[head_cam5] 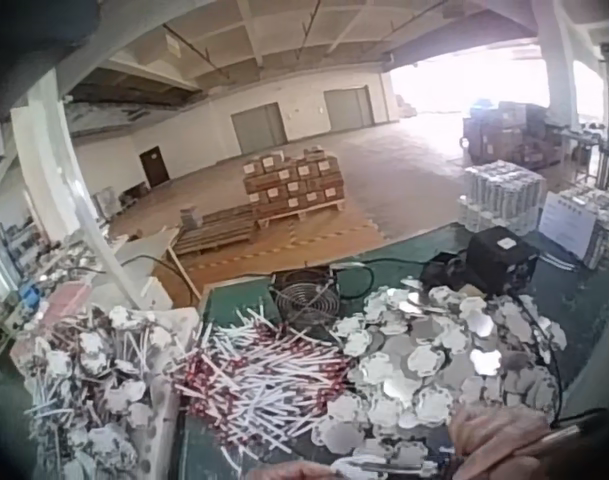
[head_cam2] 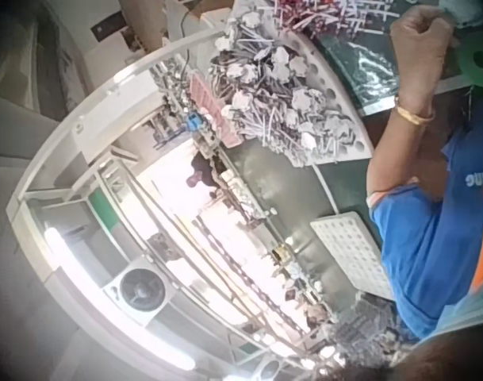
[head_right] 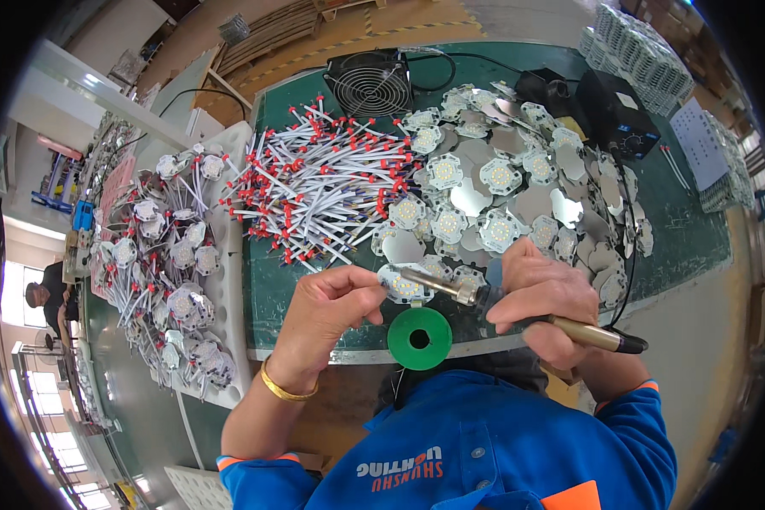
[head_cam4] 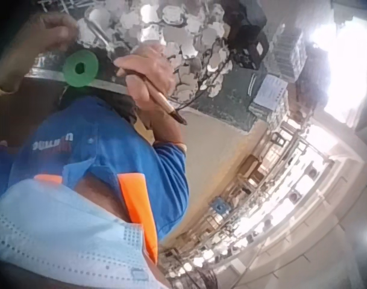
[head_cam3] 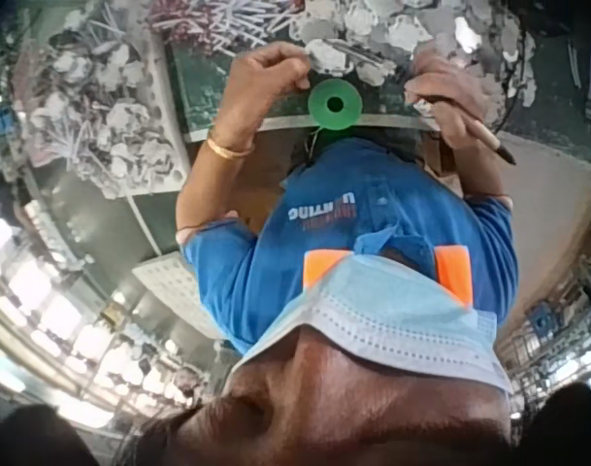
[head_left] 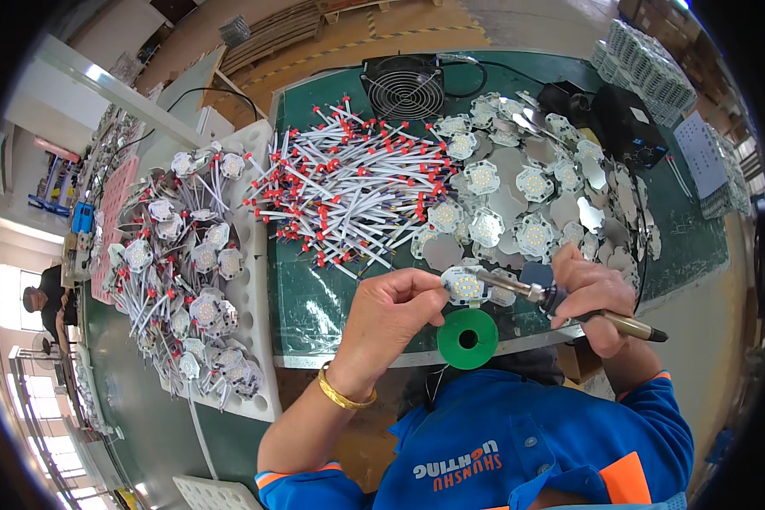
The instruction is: The person solders wires onto LED circuit boards using a soldering iron and solder wire. The person then pushes a foam tray containing soldered LED components down the assembly table and solders wires onto additional LED boards.
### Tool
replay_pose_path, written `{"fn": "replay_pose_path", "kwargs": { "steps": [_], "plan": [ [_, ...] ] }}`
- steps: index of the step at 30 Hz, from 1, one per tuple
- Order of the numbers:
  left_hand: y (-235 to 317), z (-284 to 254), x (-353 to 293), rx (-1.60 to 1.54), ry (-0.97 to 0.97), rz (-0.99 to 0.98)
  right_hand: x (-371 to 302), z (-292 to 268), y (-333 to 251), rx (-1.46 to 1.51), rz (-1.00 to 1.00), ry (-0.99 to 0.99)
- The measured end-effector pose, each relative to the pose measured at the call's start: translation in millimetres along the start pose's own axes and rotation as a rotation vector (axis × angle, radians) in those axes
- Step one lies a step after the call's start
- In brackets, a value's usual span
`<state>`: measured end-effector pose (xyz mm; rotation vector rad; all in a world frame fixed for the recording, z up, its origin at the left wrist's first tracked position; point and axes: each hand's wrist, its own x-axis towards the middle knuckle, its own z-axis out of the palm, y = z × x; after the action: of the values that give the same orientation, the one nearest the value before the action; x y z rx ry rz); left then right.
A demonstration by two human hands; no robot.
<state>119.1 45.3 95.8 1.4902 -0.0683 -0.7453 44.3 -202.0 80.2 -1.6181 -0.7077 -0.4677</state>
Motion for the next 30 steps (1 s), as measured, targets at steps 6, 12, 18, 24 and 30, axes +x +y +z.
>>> {"fn": "replay_pose_path", "kwargs": {
  "steps": [6,12,18,24,30],
  "plan": [
    [13,1,-1,0.11,-0.095,-0.056,0,4,1,-0.043,0.008,-0.047],
    [16,0,2,0.149,-0.115,-0.049,0,5,8,-0.053,-0.001,-0.07],
    [13,-2,5,0.154,-0.105,-0.059,3,5,11,-0.041,0.017,-0.086],
    [13,-2,5,0.24,-0.087,-0.012,2,7,14,-0.023,0.022,-0.063],
    [10,-2,6,0.24,-0.083,-0.013,3,7,12,-0.111,0.006,-0.105]
  ]
}}
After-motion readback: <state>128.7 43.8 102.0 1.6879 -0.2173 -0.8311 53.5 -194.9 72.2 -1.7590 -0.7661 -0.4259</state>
